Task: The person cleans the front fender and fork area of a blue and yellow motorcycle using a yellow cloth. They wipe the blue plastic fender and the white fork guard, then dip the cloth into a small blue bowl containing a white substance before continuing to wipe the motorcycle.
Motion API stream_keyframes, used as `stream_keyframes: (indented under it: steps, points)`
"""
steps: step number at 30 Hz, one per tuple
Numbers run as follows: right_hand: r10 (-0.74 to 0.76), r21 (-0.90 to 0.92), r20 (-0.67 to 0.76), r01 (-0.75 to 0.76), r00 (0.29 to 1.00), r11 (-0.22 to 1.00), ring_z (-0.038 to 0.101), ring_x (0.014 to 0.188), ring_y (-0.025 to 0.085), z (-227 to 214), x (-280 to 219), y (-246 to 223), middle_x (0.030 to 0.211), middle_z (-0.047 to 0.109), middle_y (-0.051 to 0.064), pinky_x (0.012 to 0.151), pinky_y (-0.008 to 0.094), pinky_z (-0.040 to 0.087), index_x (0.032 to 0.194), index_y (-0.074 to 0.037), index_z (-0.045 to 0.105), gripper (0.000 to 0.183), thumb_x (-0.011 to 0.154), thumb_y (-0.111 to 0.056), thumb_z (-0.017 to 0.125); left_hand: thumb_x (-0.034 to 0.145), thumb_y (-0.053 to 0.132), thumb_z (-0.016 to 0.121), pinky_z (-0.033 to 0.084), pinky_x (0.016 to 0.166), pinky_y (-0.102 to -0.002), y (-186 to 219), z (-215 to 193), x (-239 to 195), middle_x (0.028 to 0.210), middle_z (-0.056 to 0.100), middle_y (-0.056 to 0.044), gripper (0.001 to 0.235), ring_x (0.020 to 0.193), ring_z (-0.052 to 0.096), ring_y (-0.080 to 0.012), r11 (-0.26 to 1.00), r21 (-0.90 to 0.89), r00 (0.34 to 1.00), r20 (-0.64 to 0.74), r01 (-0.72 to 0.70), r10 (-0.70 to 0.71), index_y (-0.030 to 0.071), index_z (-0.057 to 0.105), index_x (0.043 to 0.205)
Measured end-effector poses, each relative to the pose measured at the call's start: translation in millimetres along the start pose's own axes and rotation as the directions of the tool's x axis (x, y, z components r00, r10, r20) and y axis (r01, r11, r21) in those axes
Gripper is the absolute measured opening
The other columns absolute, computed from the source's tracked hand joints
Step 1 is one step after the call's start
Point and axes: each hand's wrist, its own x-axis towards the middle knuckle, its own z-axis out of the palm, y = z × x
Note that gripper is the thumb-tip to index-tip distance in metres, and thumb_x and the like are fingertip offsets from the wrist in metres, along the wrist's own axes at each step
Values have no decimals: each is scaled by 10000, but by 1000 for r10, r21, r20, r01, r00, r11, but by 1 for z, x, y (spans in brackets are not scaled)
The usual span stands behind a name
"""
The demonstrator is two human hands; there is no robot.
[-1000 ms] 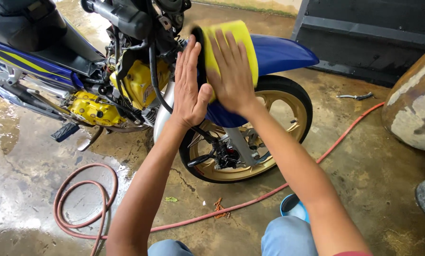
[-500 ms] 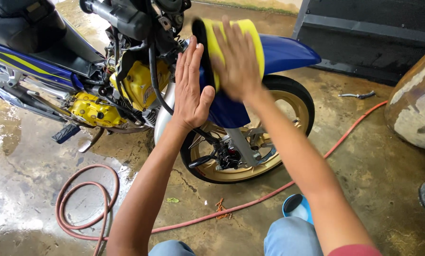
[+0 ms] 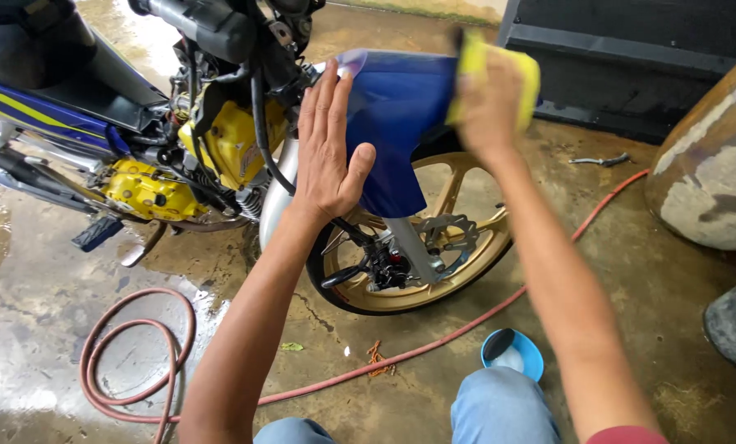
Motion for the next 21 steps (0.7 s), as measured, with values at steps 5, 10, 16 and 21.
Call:
stream_keyframes:
  steps: [5,10,16,21]
  points:
    - [-382,294,167,324,909,899,226,1627,334,-18,-12,-174,1717,306,-11,1356,567,143,1642,-273,274,524,1158,-473,247,1143,572,205,102,1445,-525,-10,10,-4,1783,26,-124,725,1706,89,-270,992,124,1000,10,3,-5,131,66,1701]
    - [-496,260,222,439,840,860,541,1171,416,-34,49,-153,1267,651,178,980,553,347,1327,-90,609,505,1067,-452,373,1155,531,262,159,1415,-546,-4,7,-2,1760,71,-197,699,1687,116,-361,990,142,1000,22,14,-17,94,132,1685]
    - [-66,134,369,17,927,991,635,1075,444,-17,51,38,1236,709,214,793,537,433,1219,-89,712,624,1106,-539,294,1141,531,274,151,1393,-586,-7,5,-2,1750,129,-147,672,1661,136,-381,978,208,998,58,-2,-10,120,237,1672]
    - [301,19,461,-348,835,937,518,1210,514,-29,21,110,1275,642,270,954,486,343,1187,-61,618,634,1082,-504,176,1123,585,257,150,1388,-591,-4,8,-1,1753,133,-131,710,1662,140,-373,979,204,999,36,11,-19,138,232,1675]
